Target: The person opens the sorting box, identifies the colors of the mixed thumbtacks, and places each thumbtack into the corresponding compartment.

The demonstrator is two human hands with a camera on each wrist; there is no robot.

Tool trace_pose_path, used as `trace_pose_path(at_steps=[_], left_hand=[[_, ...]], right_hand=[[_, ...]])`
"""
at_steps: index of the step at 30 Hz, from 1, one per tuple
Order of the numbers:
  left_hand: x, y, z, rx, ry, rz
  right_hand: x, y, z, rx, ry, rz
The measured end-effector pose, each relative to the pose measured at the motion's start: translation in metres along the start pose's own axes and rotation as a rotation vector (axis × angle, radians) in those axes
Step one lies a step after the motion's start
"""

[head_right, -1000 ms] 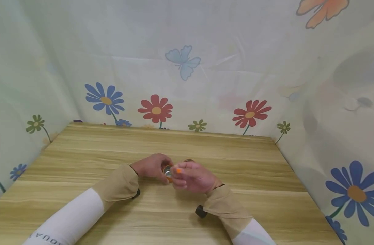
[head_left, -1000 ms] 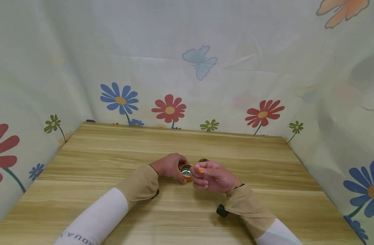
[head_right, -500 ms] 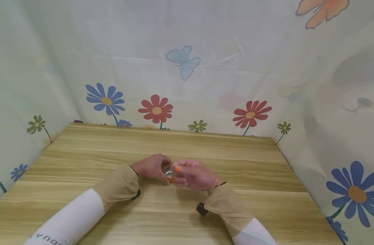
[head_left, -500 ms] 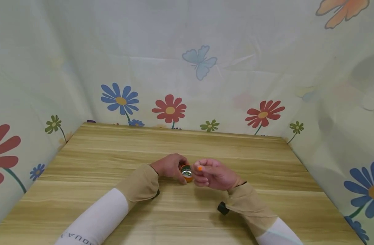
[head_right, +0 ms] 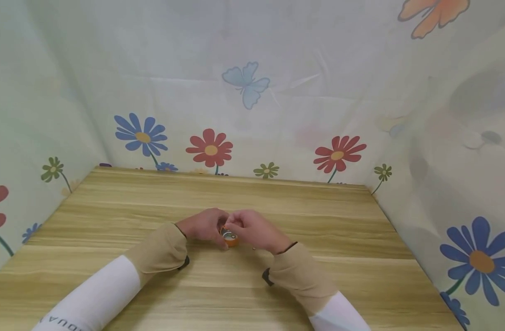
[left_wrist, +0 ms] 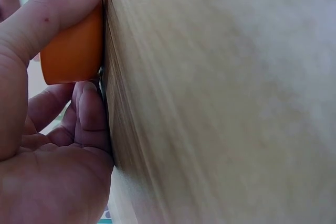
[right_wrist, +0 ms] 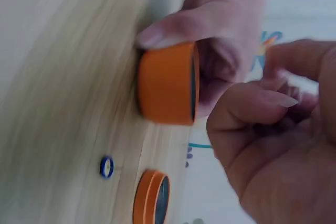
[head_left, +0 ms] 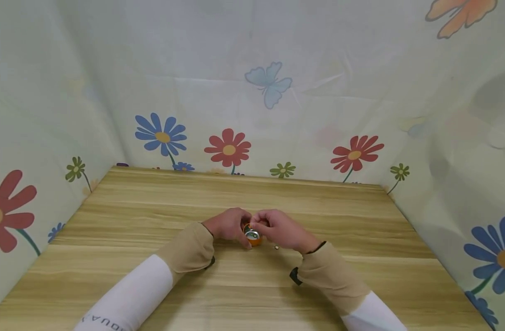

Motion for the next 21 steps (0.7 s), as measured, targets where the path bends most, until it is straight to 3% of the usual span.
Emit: trace_pose_path(at_steps=[3, 7, 21], left_hand=[[0.0, 0.0, 0.0, -0.03, 0.005, 0.002], [-0.001, -0.001, 0.001, -0.059, 0.014, 0.007], [0.002, 0.0, 0.002, -0.047, 0.003, -0.009]], right_hand=[[-0.005, -0.001, -0.002, 0.279, 0.048, -0.02], [-0.011, -0.002, -0.005, 0.508, 0.097, 0.022], [-0.026, 0.003, -0.017, 0.703, 0.075, 0.17]])
Point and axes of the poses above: each hand's wrist, its own x-axis away from the middle knuckle, its own z-axis out of the back of the hand, y = z × x, the point moved 1 cm from there along -x, towards the middle knuckle, and after that the axes turned 12 degrees about x, right-handed, at the moved point
